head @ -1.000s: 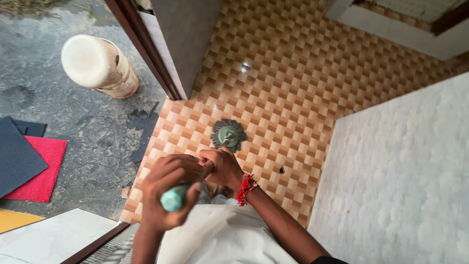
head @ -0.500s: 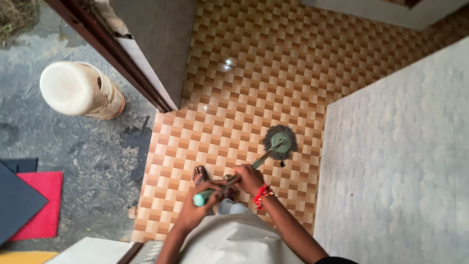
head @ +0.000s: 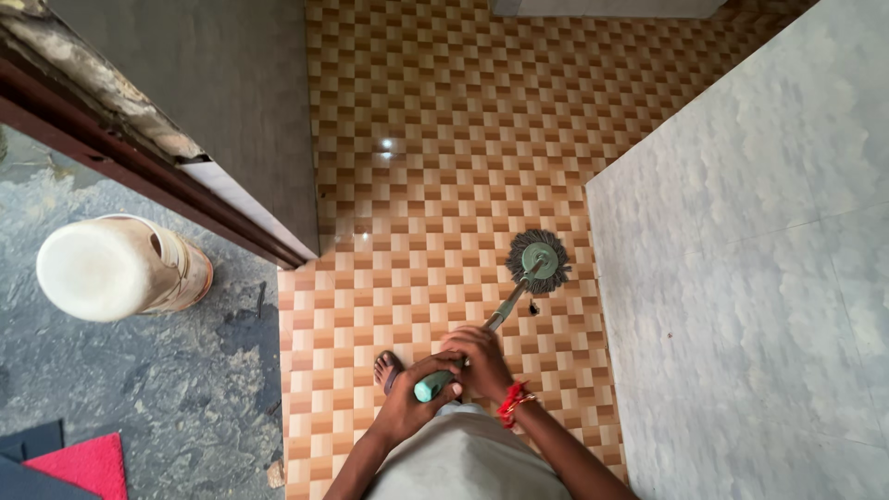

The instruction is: The person mops the tiled floor by moving a spin mop across the surface using both hands.

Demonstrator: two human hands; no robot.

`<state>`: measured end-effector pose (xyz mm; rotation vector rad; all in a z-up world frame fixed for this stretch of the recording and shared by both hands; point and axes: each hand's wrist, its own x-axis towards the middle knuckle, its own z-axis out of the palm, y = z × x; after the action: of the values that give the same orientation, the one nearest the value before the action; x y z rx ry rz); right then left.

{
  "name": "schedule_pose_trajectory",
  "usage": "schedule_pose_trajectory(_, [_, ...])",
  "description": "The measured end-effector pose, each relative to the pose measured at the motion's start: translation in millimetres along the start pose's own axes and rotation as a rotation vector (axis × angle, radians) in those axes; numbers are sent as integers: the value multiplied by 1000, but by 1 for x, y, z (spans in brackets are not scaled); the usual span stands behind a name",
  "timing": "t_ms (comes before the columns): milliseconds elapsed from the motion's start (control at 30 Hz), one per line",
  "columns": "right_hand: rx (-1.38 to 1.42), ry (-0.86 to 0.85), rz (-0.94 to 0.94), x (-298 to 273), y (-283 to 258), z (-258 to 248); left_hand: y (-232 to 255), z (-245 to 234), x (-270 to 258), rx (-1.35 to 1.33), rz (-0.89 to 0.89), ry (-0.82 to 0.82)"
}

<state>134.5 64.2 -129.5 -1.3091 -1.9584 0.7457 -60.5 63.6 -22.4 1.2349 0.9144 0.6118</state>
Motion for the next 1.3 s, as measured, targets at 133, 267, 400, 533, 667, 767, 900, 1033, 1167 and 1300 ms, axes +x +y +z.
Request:
schedule_pose_trajectory(133, [55, -123, 42, 44, -36, 1, 21, -25, 4, 142, -147, 122])
schedule_pose_trajectory(267, [198, -82, -2, 81, -70, 8, 52, -57, 2, 172, 159, 276])
schedule_pose_trajectory(400, [315, -44, 20, 110, -113, 13, 89, -88, -9, 307, 223, 335])
schedule_pose_trajectory(533, [377, -117, -25, 133, -149, 15, 123, -106, -25, 370, 312, 403])
schedule_pose_trajectory(667, [407, -184, -163, 146, -168, 26, 147, -113, -45, 460, 397, 505])
schedule_pose_trajectory(767, [511, -258, -253, 153, -173, 29, 156, -112, -56, 485, 523, 559])
schedule_pose_trajectory(900, [693, -429, -298, 156, -174, 34, 150, -101, -60, 456, 726, 555])
schedule_pose_trajectory(1033, [709, -563, -299, 161, -182, 30, 132, -82, -55, 350, 850, 787])
schedule_pose_trajectory(1167, [655, -590, -336, 166, -192, 32, 124, -84, -56, 337, 877, 907])
schedule_pose_trajectory(1300, [618, -577, -342, 164, -188, 24, 123, -81, -50, 353, 935, 899])
